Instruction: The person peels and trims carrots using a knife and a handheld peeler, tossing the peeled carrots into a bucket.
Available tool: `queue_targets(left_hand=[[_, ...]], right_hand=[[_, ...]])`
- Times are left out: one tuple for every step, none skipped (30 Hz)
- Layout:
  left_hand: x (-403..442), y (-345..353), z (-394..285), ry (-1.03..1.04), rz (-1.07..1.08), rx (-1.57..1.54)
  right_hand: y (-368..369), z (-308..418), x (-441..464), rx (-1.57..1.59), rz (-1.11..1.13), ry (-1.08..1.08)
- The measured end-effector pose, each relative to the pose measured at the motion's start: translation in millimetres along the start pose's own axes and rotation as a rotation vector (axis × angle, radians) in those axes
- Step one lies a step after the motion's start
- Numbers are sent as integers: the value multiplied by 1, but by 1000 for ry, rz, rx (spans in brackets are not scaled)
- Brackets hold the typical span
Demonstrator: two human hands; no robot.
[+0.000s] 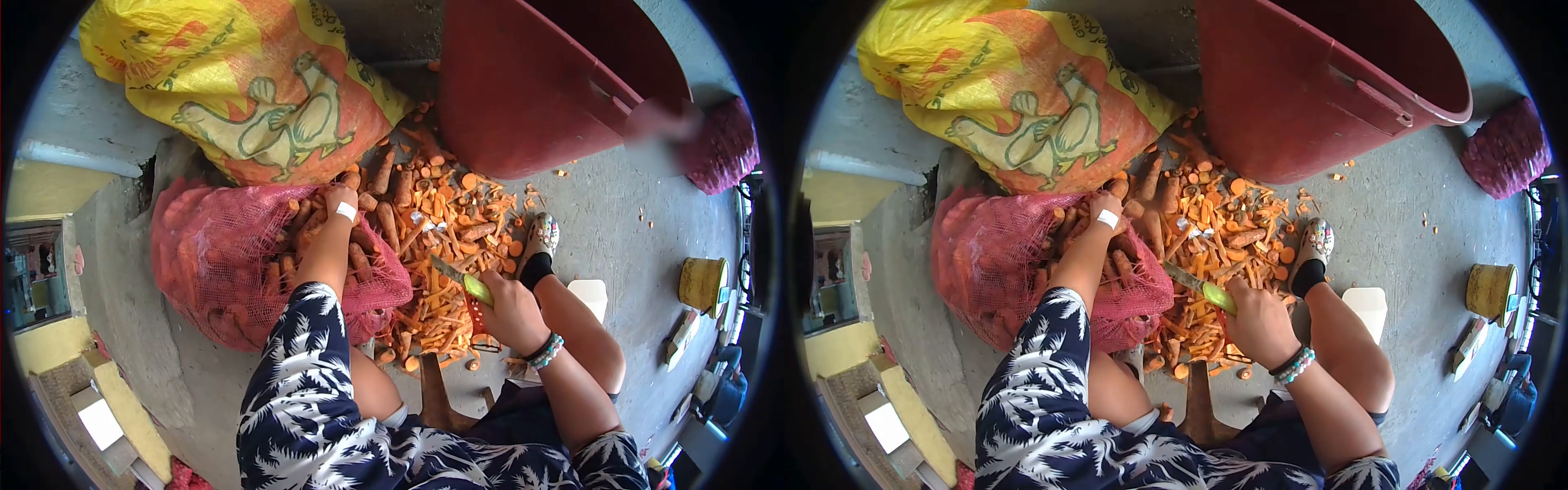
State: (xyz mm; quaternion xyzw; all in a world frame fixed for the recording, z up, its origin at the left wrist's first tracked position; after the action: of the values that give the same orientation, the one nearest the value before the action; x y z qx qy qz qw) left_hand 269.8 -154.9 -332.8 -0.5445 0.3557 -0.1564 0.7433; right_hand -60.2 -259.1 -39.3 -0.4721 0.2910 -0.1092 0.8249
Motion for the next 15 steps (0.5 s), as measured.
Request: queue_targets(left_hand=[[3, 2, 4, 55, -33, 12], [-1, -19, 6, 59, -36, 14], [-3, -44, 9, 6, 19, -173], [-6, -58, 11, -46, 78, -360], [0, -55, 19, -141, 71, -657], [-14, -80, 20, -69, 12, -633], [-23, -94, 26, -4, -20, -640], [-33, -112, 33, 59, -57, -646], [-56, -141, 35, 13, -83, -857], [-74, -160, 41, 8, -92, -855], [-90, -179, 50, 73, -97, -892], [-106, -195, 60, 139, -104, -927], [-122, -208, 73, 172, -83, -1085], [-141, -220, 84, 205, -60, -1244], [-168, -248, 90, 119, 45, -1475]], right_hand=[[-2, 2, 1, 5, 11, -1], [-4, 3, 4, 6, 14, 0], [-5, 3, 6, 7, 8, 5], [-4, 3, 7, 4, -9, 2], [-2, 3, 7, 2, -21, -3], [1, 3, 6, 6, -15, -2], [4, 1, 5, 2, -10, 2], [5, 1, 5, -4, -9, 1], [6, 2, 4, -11, -7, 5], [9, 2, 2, -11, -11, -4], [11, 0, 1, -14, -40, -18], [9, 0, -1, -16, -71, -33], [3, 3, -3, -21, -93, -34], [-1, 4, -6, -21, -102, -46], [-4, 5, -10, -3, -133, -54]])
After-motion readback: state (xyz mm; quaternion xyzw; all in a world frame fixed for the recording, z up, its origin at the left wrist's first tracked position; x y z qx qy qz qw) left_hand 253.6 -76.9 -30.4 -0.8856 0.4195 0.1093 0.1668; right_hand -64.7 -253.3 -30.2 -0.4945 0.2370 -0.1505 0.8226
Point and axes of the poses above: each hand's wrist, its own x-axis towards the middle knuckle, its own y-axis out of the palm, z = x × y, the point moved 1 cm from there along x, towards the middle knuckle, and after that the axes turned 12 degrees about -x, right-handed, at the moved point
